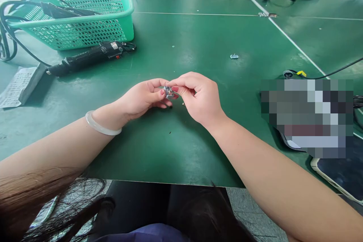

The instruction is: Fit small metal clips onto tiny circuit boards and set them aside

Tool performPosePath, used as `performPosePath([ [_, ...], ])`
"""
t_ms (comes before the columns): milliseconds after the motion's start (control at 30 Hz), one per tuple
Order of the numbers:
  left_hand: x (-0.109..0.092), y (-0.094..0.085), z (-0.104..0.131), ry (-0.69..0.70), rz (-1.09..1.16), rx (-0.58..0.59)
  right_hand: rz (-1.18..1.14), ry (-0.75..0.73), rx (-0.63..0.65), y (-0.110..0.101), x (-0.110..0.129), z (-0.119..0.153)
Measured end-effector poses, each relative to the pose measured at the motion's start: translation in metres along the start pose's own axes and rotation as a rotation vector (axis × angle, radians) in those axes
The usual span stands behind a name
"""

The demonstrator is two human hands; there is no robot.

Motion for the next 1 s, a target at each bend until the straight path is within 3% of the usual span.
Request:
performPosePath([
  [167,0.001,-0.004,-0.001,-0.071,0.128,-0.104,0.161,0.112,-0.001,-0.006,-0.01,-0.004],
  [300,0.003,-0.01,-0.001,-0.131,0.237,-0.197,0.318,0.4,0.291,-0.008,-0.033,-0.005],
  [433,0.005,-0.011,-0.002,-0.162,0.261,-0.195,0.407,0.508,0.452,-0.013,-0.043,-0.004],
  [633,0.006,-0.012,-0.002,-0.178,0.329,-0.263,0.431,0.5,0.503,-0.012,-0.042,-0.002],
  [800,0.004,-0.011,0.0,-0.163,0.309,-0.258,0.49,0.581,0.493,-0.012,-0.043,0.0],
  [1000,0.003,-0.01,0.0,-0.164,0.279,-0.277,0.426,0.359,0.457,0.0,-0.028,-0.001],
])
Point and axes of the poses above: each hand's wrist, its own z-axis away from the middle knuckle, its own y-axis out of the palm, x = y × z, the point moved 5 cm from there along -z, towards the middle knuckle, and after that the axes turned 11 degrees about -z, right-handed, at the moved point
